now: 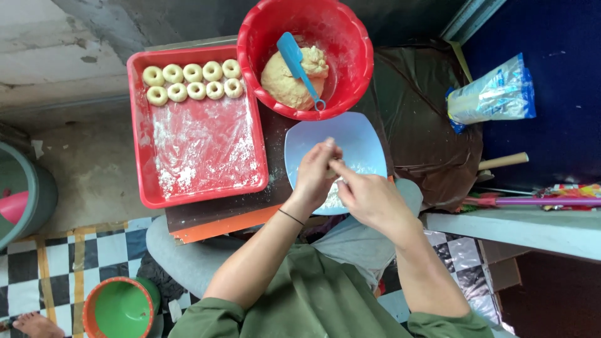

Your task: Shaping small pieces of dough into donuts by rolling them and poking a hole in the center before placing them on a tray.

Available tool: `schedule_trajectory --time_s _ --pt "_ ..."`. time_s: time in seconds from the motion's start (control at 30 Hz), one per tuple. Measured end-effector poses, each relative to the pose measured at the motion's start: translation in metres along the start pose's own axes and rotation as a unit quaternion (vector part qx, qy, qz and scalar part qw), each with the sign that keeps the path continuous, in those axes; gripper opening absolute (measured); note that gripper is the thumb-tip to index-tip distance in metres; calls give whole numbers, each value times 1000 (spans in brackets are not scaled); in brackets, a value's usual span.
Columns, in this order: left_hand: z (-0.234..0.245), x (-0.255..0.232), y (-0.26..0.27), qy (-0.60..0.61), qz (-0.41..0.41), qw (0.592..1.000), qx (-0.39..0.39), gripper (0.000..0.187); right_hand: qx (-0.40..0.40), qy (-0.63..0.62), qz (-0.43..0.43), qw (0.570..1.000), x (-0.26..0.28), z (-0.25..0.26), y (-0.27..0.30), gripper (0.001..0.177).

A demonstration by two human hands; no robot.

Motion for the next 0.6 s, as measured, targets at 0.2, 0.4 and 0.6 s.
schedule_trajectory --time_s 0.2,0.4,0.6 --pt "-4 -41 24 65 0 995 77 61 -45 -48 39 997 -4 -16 -18 35" --pt "25 -78 34 -33 -139 987 74 55 60 -115 19 991 14 -79 -51 46" --pt "68 -150 83 -335 -289 894 69 38 76 -709 -43 700 19 -181 -96 17"
Point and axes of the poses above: each hand's wrist, its own y-axis away from the middle knuckle, its own z-axis out of the back of the hand, x = y × z, the point moved 10 cm from there along -y, towards the middle knuckle, and after that the axes turned 6 degrees about z, right-handed, at the moved point
